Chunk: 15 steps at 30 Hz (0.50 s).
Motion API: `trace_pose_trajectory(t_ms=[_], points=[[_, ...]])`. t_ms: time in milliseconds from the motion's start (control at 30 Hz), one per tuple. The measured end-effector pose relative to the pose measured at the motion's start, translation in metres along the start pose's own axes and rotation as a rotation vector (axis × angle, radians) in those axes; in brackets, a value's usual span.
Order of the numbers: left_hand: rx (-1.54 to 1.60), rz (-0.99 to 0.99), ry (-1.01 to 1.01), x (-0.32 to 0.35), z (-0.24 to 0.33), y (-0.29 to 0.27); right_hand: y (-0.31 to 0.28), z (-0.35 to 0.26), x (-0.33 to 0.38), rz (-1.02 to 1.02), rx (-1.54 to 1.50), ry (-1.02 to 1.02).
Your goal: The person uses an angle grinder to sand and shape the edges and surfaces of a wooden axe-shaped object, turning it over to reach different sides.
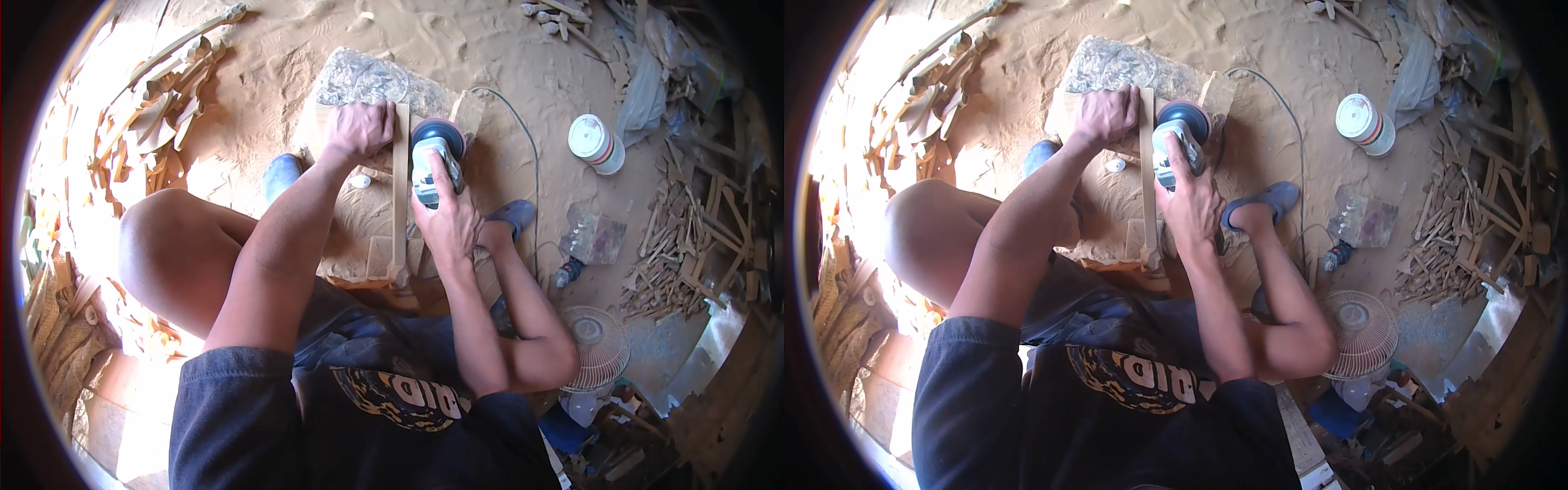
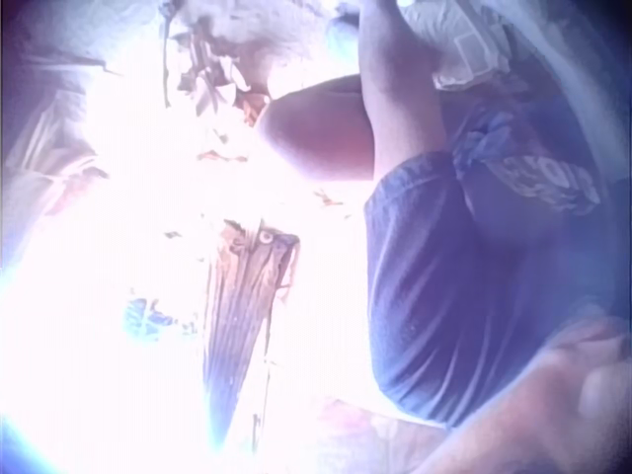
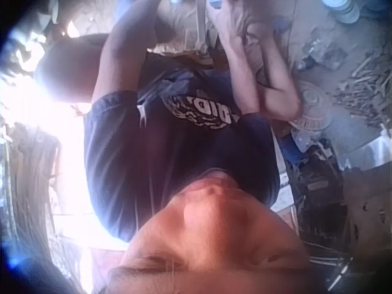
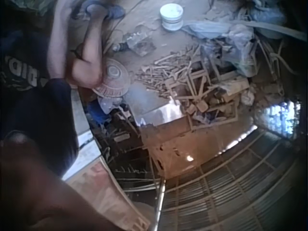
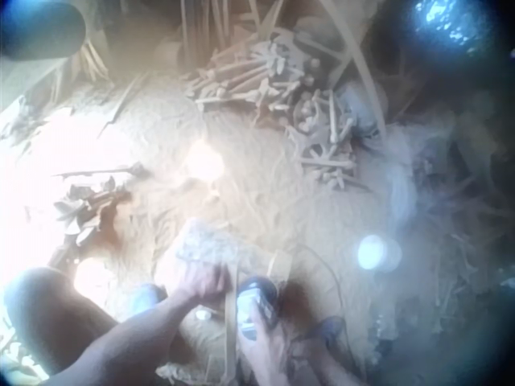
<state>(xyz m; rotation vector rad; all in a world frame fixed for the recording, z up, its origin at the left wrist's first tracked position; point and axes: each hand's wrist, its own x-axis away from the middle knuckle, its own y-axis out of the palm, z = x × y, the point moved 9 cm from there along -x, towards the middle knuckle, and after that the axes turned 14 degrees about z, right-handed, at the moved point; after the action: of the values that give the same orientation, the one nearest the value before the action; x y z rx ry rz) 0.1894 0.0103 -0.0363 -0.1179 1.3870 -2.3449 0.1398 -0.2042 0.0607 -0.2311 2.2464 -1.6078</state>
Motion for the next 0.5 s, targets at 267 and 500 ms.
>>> trace_pose_trajectory(t_ms=[267,500], points=[[-0.019,0.008,0.015,0.001,-0.001,0.002,-0.002,0.005,0.013,-0.08,0.069,0.122],[-0.036,0.042,0.044,0.002,-0.002,0.001,-0.016,0.028,0.023,0.031,0.042,0.153]])
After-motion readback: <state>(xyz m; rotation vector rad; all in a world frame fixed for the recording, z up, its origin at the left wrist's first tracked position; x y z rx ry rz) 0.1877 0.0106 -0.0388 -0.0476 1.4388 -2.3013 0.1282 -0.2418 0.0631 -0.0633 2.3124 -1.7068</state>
